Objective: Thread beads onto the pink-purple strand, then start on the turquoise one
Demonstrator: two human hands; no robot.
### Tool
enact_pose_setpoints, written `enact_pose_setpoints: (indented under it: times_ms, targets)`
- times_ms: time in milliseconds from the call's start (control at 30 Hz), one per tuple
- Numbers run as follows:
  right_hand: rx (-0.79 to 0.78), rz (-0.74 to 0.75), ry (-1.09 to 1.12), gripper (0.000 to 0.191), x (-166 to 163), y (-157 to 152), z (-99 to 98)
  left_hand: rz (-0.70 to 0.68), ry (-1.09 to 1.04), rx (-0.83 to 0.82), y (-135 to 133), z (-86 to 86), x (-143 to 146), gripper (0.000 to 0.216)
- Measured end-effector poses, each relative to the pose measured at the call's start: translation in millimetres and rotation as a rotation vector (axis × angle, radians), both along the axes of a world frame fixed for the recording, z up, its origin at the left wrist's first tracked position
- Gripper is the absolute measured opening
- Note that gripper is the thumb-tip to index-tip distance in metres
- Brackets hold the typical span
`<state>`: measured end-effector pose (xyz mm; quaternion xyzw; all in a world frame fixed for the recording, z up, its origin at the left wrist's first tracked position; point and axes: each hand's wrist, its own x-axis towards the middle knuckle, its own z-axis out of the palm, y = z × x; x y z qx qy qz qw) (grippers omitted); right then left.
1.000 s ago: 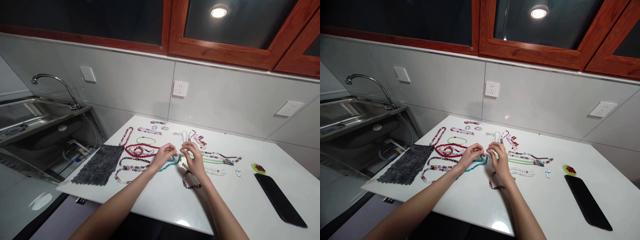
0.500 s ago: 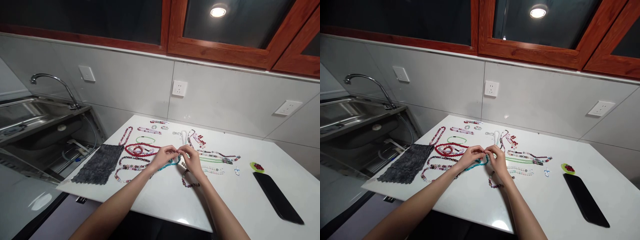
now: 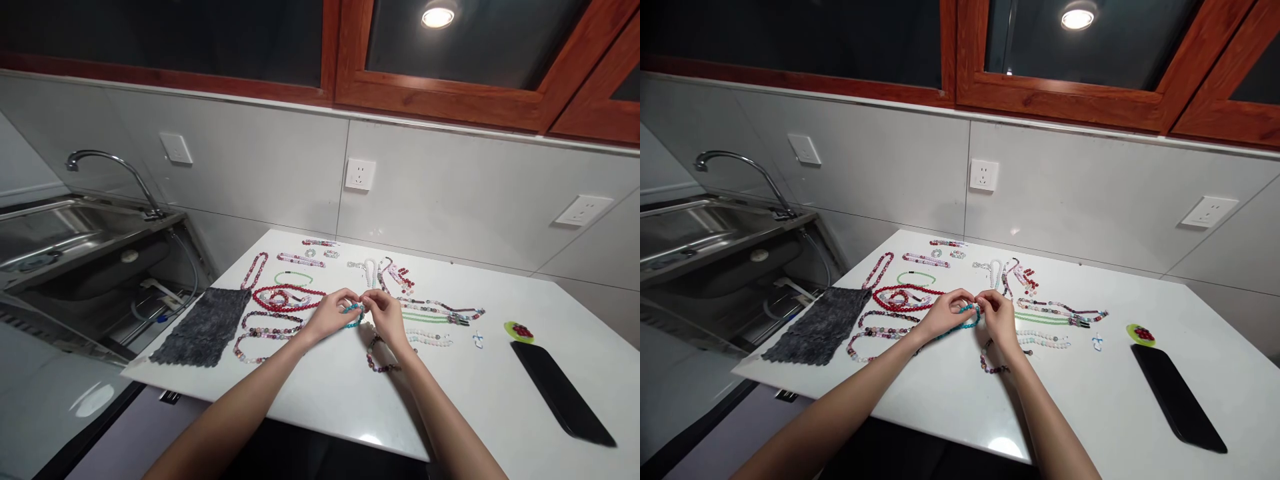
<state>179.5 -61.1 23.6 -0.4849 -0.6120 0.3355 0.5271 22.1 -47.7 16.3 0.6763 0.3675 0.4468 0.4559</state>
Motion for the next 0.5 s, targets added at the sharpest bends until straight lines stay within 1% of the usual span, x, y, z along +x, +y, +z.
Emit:
enact_pose_setpoints:
  times_ms: [100, 167, 267, 333, 500]
  targets:
    - [-0.095, 0.039, 0.080, 0.024, 4, 3, 0.9, 0.049, 0.044, 0.085, -5, 3.8, -1, 0.016]
    - [-0.165, 0.082, 0.139, 0.027, 8, 4, 0.7, 0.051, 0.078, 0.152, -8, 6.7, -2, 0.014]
    - [-0.244, 0.156, 0.187, 0.032, 12, 4, 0.2, 0.010, 0.118, 0.235, -10, 10.3, -5, 0.012]
    - [-0.279, 0.195, 0.189, 0.034, 15, 3, 0.2, -0.029, 0.132, 0.279, -9, 11.7, -7, 0.015]
    - [-0.386, 0.281, 0.186, 0.030, 18, 0, 2.7, -0.116, 0.239, 0.427, -7, 12.6, -14, 0.024]
